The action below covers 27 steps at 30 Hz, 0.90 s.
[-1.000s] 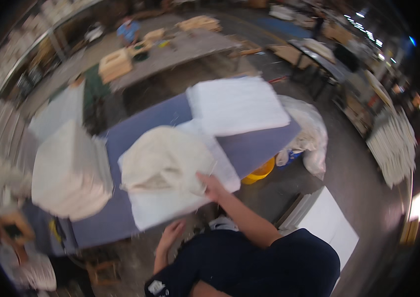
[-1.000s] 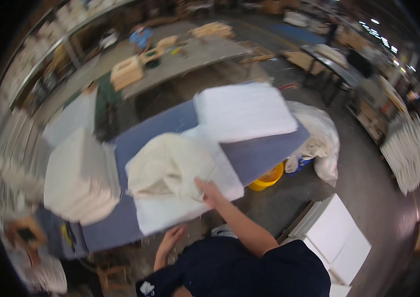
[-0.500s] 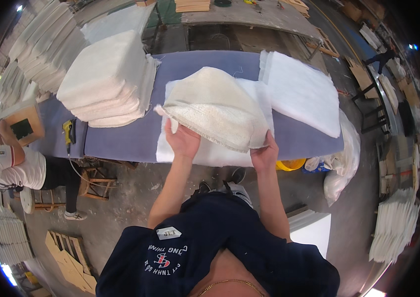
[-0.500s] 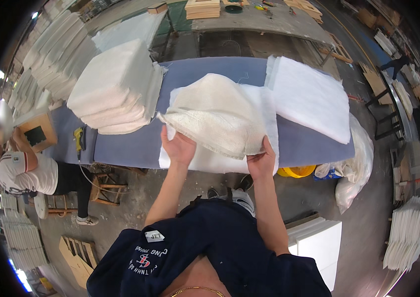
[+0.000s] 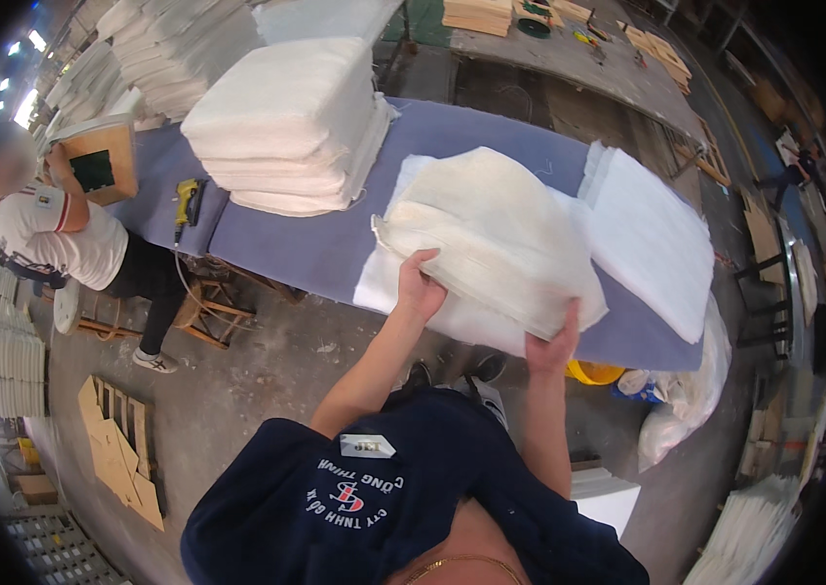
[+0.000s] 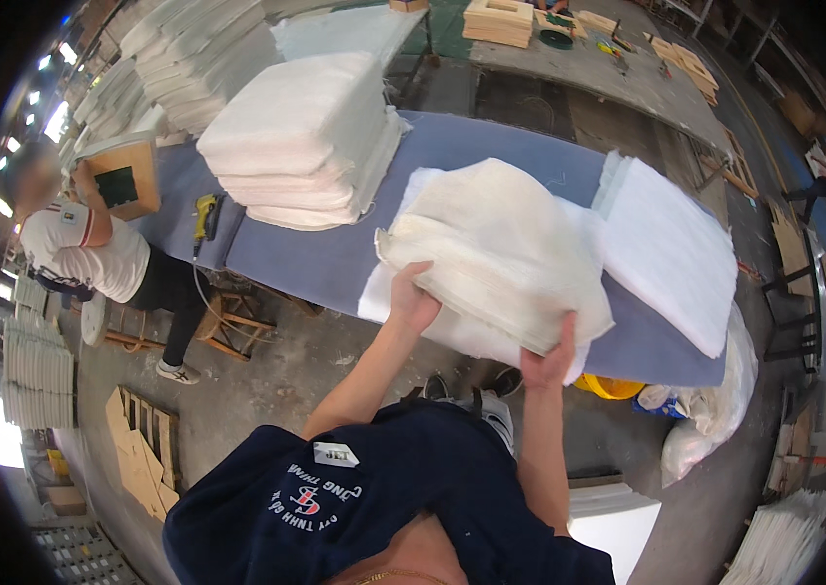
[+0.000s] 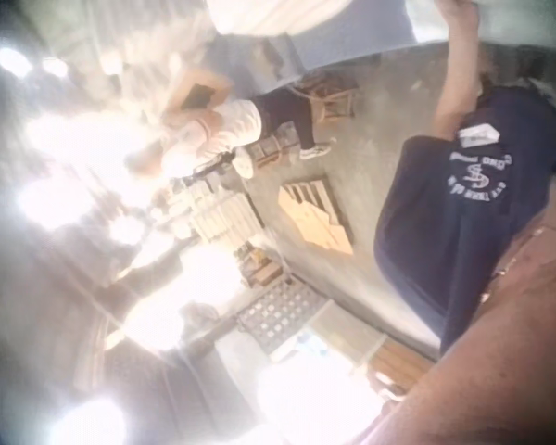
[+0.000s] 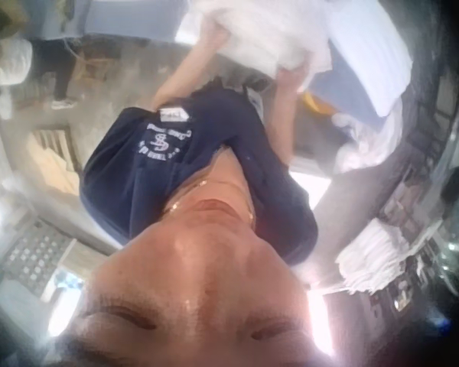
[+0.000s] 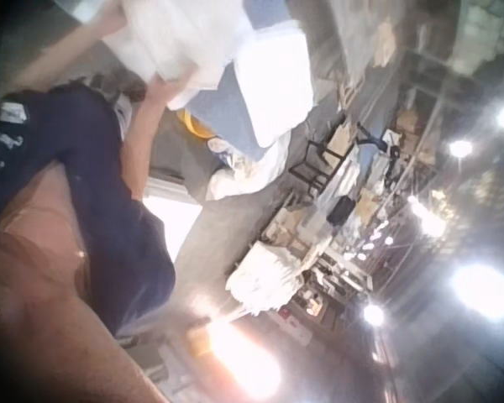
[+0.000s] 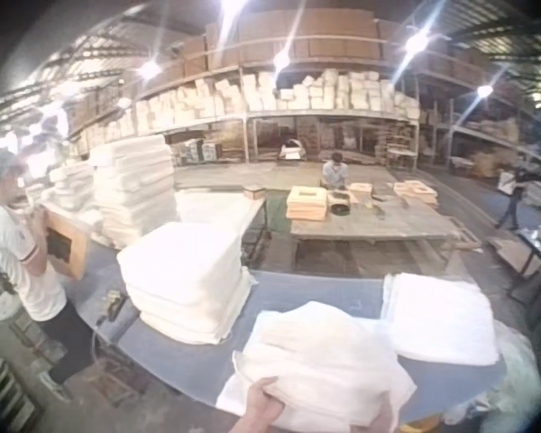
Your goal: The person repeatedly picks up white foam blocks and wraps them in white fabric covers on a blue work table. They smooth the fabric, fold edges, and stack the wrapped blocks. A coworker is visible across the table performing similar wrapping tasks.
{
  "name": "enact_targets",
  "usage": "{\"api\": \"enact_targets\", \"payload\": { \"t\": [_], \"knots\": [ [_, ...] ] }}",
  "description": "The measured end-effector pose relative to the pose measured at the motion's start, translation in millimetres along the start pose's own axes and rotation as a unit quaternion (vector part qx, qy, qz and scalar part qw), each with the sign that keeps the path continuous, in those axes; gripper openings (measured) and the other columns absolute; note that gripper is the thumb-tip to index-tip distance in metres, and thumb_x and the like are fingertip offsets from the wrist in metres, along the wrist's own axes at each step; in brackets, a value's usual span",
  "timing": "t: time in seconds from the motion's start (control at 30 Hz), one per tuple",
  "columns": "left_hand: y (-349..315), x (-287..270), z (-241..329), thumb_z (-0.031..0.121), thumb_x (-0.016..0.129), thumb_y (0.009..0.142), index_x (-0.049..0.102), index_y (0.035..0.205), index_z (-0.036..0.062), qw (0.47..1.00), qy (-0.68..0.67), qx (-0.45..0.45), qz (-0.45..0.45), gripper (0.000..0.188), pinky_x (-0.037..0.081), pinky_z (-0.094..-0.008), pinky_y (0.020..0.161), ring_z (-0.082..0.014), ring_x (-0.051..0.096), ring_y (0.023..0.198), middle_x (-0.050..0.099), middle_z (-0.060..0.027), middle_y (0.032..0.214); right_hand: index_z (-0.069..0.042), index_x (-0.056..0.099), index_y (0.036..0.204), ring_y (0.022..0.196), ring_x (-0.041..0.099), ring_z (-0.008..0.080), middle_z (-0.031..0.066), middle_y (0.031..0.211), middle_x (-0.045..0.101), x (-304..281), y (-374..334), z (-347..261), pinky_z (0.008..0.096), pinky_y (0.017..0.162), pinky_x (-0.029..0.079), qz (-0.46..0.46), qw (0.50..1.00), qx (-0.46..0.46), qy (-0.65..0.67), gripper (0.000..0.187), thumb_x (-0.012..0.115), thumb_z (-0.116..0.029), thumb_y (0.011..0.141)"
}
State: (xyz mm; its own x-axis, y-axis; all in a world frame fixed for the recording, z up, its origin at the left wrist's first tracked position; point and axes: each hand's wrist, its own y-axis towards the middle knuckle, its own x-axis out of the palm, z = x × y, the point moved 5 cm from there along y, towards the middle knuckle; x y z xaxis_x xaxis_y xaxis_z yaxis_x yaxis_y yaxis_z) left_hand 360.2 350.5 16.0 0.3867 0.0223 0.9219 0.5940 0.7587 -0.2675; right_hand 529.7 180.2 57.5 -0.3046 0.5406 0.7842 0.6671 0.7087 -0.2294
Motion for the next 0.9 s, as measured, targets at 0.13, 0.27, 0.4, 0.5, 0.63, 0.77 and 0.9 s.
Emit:
{"api": "enact_targets", "payload": {
  "t": [0.13, 0.27, 0.4, 0.5, 0.63, 0.77, 0.9],
  "knots": [
    [2.8, 20.1, 30.9, 0.026, 0.054, 0.092, 0.043, 0.137, -0.0001, 0.998, -0.051, 0.031, -0.015, 0.053, 0.038, -0.0509, 0.107, -0.0346, 0.052, 0.123, 0.055, -0.0167, 0.131, -0.012, 0.047, 0.140, 0.127, 0.051, 0.0274, 0.0061, 0.139, 0.053, -10.1, 0.9, -24.7, 0.0481, 0.107, 0.040, -0.030, 0.998, 0.019, 0.050, 0.054, 0.052, -0.045, 0.098],
    [20.8, 38.6, 42.6, 0.021, 0.055, 0.087, 0.044, 0.137, 0.0001, 0.999, -0.010, 0.014, 0.045, 0.055, 0.038, -0.0512, 0.108, -0.0357, 0.052, 0.124, 0.054, -0.0177, 0.132, -0.013, 0.048, 0.139, 0.127, 0.050, 0.0273, 0.0059, 0.140, 0.053, -26.9, 5.0, -25.5, 0.0478, 0.107, 0.041, 0.020, 0.998, 0.005, 0.053, 0.053, 0.052, -0.046, 0.098],
    [58.1, 6.6, 69.7, 0.022, 0.053, 0.089, 0.046, 0.135, -0.0024, 0.998, 0.016, 0.063, -0.019, 0.052, 0.040, -0.0519, 0.107, -0.0367, 0.053, 0.123, 0.056, -0.0173, 0.132, -0.012, 0.049, 0.138, 0.127, 0.050, 0.0273, 0.0056, 0.140, 0.053, -32.9, 16.4, -47.1, 0.0482, 0.107, 0.041, 0.015, 0.998, -0.011, 0.064, 0.052, 0.051, -0.046, 0.098],
    [68.1, 19.6, 85.7, 0.024, 0.050, 0.091, 0.046, 0.135, -0.0032, 0.993, -0.010, 0.084, -0.083, 0.052, 0.039, -0.0517, 0.108, -0.0369, 0.052, 0.123, 0.055, -0.0190, 0.133, -0.010, 0.051, 0.137, 0.126, 0.051, 0.0272, 0.0062, 0.138, 0.054, -36.6, 24.1, -66.6, 0.0471, 0.106, 0.042, -0.018, 0.997, -0.022, 0.067, 0.051, 0.050, -0.045, 0.099],
    [84.5, 25.4, 93.0, 0.030, 0.043, 0.097, 0.047, 0.135, -0.0036, 0.994, -0.024, 0.053, -0.093, 0.050, 0.037, -0.0519, 0.110, -0.0377, 0.050, 0.126, 0.054, -0.0206, 0.135, -0.006, 0.052, 0.134, 0.122, 0.054, 0.0279, 0.0083, 0.135, 0.056, -57.8, 33.4, -85.7, 0.0452, 0.104, 0.044, 0.035, 0.997, -0.027, 0.064, 0.048, 0.048, -0.040, 0.100],
    [146.1, 17.2, 96.3, 0.036, 0.040, 0.100, 0.049, 0.132, -0.0045, 0.998, 0.056, 0.024, 0.029, 0.052, 0.035, -0.0531, 0.111, -0.0383, 0.048, 0.128, 0.054, -0.0216, 0.135, -0.002, 0.051, 0.133, 0.123, 0.054, 0.0293, 0.0138, 0.133, 0.057, -70.7, 96.1, -122.6, 0.0453, 0.105, 0.043, 0.047, 0.997, -0.012, 0.064, 0.046, 0.043, -0.035, 0.103],
    [218.7, 110.2, 146.4, 0.036, 0.044, 0.099, 0.052, 0.129, -0.0049, 0.991, 0.131, 0.030, -0.008, 0.051, 0.038, -0.0535, 0.109, -0.0386, 0.050, 0.126, 0.055, -0.0218, 0.133, 0.002, 0.051, 0.130, 0.122, 0.054, 0.0313, 0.0184, 0.130, 0.058, -3.9, 213.3, -171.7, 0.0444, 0.106, 0.043, 0.007, 0.997, -0.061, 0.035, 0.044, 0.039, -0.031, 0.104]
  ]
}}
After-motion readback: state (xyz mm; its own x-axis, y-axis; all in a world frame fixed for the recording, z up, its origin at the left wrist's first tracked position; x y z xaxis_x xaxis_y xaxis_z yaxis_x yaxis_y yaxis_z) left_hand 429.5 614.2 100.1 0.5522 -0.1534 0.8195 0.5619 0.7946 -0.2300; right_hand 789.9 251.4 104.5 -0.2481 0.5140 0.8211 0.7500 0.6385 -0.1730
